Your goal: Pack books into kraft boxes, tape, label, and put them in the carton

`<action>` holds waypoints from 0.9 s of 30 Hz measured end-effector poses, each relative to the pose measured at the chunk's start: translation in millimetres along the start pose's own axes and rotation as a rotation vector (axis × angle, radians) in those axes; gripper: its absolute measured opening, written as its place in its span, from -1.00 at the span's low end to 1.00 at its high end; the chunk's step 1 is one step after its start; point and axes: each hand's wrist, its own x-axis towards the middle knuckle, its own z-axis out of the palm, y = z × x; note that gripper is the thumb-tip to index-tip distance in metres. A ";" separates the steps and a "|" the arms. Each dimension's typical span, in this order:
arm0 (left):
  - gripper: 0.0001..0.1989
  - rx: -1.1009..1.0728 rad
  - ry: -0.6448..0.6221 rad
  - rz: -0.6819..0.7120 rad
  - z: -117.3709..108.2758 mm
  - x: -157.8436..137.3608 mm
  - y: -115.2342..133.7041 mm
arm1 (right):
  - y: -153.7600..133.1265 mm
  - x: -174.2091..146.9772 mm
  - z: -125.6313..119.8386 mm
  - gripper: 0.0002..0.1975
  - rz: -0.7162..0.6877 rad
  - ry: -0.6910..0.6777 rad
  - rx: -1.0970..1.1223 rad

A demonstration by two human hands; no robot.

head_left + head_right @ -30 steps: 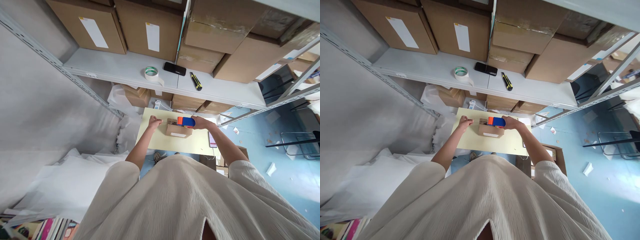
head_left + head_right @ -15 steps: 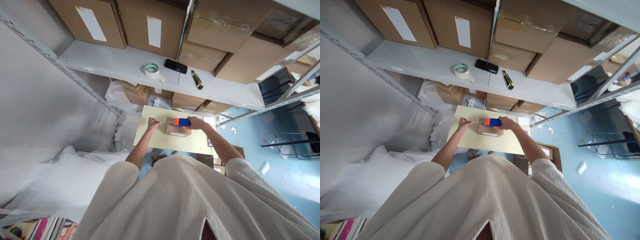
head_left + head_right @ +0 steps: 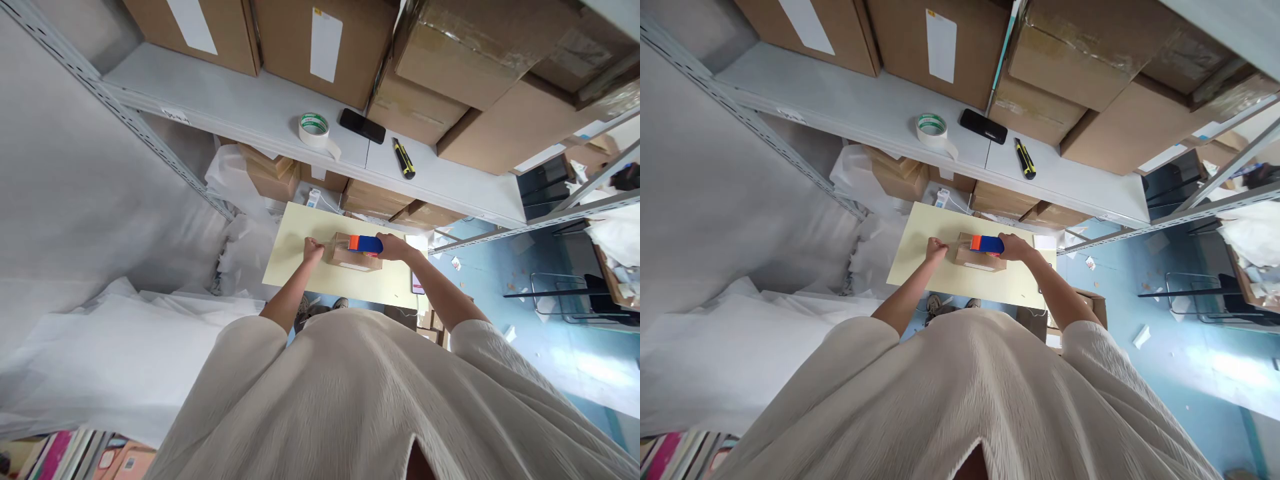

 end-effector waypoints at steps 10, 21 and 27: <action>-0.53 0.165 0.044 -0.065 14.7 -12.6 -6.9 | -3.3 -5.1 -0.1 -0.47 0.001 0.018 0.003; -0.69 0.152 -0.184 0.120 12.3 -20.3 15.9 | -3.6 -4.3 2.9 -0.50 -0.010 0.024 0.001; -0.24 0.453 -0.403 0.601 12.5 -24.7 35.4 | -6.0 -4.6 2.0 -0.49 -0.010 0.019 0.013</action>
